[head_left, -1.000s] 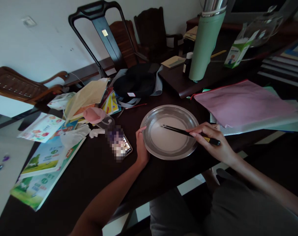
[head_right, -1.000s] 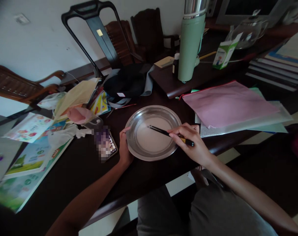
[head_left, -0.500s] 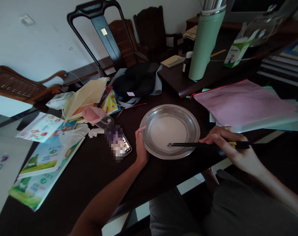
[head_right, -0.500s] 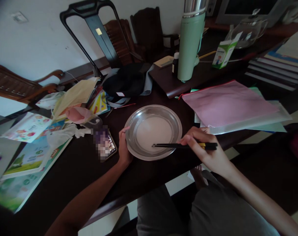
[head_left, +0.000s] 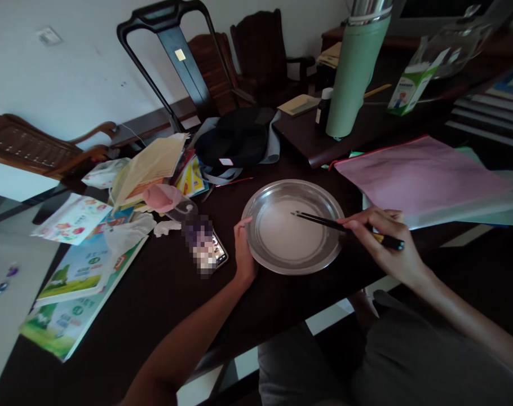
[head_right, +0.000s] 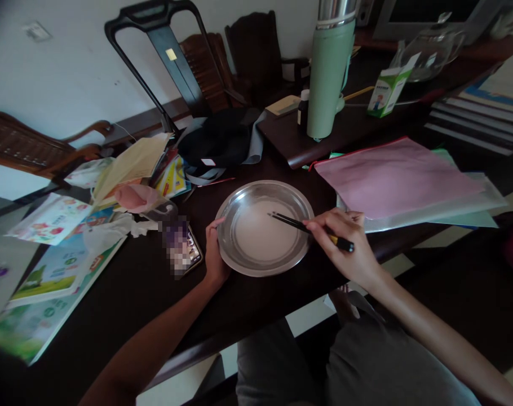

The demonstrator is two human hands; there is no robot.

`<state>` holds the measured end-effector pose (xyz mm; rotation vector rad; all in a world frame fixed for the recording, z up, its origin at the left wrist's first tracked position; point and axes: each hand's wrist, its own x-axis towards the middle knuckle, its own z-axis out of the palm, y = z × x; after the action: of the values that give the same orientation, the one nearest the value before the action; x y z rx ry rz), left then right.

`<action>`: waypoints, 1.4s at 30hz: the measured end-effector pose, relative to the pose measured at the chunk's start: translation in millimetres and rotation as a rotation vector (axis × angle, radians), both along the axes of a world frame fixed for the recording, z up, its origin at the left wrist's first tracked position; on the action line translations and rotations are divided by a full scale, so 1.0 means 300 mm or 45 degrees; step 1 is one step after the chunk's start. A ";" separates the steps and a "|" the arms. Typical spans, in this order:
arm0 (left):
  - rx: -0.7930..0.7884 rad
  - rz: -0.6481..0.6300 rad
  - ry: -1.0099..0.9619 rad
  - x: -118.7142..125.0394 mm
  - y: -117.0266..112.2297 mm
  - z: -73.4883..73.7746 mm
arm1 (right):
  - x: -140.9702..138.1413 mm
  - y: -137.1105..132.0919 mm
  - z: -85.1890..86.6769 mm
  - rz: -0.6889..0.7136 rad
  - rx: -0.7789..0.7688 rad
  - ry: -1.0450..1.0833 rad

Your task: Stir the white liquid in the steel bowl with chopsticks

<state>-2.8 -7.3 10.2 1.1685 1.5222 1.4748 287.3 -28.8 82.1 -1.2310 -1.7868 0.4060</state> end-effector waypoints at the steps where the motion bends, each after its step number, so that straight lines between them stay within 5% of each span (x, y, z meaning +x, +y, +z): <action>1: -0.006 0.000 -0.004 0.000 0.000 0.000 | 0.016 -0.009 0.009 -0.043 0.010 0.000; 9: 0.006 -0.006 -0.009 0.004 -0.003 0.011 | 0.057 -0.067 0.053 0.024 -0.134 0.134; 17: 0.003 0.009 -0.061 0.007 -0.002 0.010 | -0.047 -0.005 -0.009 0.312 -0.134 0.043; 23: -0.020 0.030 -0.049 0.006 0.001 0.006 | -0.050 0.020 -0.036 0.186 -0.052 -0.032; 33: -0.040 0.017 -0.040 0.005 0.001 0.002 | 0.063 -0.055 0.043 -0.082 -0.001 0.073; 42: -0.019 0.024 -0.062 0.006 0.002 0.000 | 0.010 -0.048 0.041 0.253 -0.134 0.093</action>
<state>-1.0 -6.8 10.2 1.1044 1.5129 1.4915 290.3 -43.1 94.4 -1.0984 -1.8508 0.6582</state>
